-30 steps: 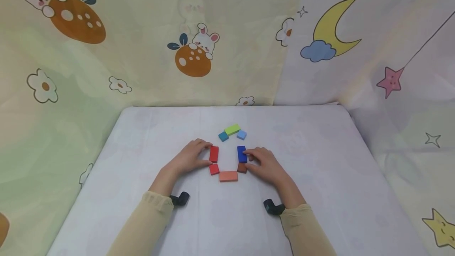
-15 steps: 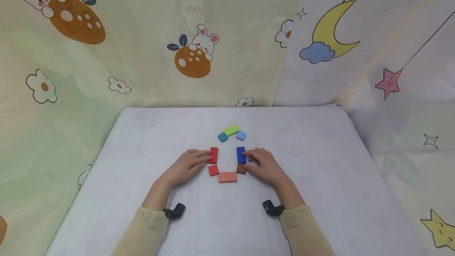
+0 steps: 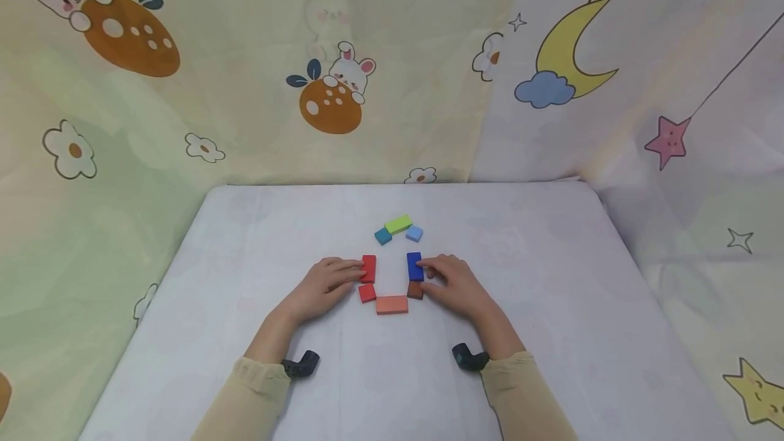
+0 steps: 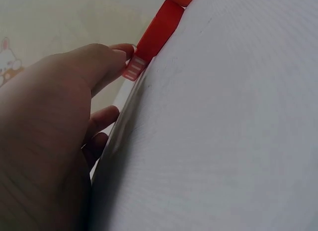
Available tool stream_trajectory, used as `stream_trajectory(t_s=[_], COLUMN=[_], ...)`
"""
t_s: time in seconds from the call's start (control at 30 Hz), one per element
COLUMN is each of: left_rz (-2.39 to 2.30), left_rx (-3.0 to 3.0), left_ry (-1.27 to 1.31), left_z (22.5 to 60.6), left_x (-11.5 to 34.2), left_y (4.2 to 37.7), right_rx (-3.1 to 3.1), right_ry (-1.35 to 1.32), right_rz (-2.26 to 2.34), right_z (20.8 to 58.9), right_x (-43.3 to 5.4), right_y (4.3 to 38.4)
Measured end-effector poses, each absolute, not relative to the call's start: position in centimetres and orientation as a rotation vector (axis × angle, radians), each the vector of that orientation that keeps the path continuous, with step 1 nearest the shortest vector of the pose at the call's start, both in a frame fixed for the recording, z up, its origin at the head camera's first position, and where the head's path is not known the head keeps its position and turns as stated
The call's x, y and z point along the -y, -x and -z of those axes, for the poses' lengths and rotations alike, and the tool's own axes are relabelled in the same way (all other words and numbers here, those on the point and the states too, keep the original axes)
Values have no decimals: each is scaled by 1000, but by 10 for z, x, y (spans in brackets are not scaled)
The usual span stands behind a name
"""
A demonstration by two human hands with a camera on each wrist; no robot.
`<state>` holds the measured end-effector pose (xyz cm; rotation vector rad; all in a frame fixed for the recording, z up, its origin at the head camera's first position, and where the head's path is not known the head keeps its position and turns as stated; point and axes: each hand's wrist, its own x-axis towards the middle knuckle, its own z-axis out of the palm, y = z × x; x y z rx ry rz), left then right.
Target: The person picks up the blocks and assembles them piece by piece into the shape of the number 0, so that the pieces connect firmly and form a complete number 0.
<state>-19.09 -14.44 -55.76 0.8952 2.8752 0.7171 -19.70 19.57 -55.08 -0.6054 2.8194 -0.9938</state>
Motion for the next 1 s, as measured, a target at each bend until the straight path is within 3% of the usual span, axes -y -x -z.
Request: stream_trajectory(t_s=[0.53, 1.0], left_rz=[-689, -727], left_rx=[-2879, -2863], left_ry=[-983, -932], left_z=[556, 558], left_x=[141, 141], left_y=[189, 188], right_rx=[-2829, -2785], right_ry=[701, 572], right_rz=[1023, 1038], right_z=[544, 542], right_x=[-195, -194], right_y=[196, 195])
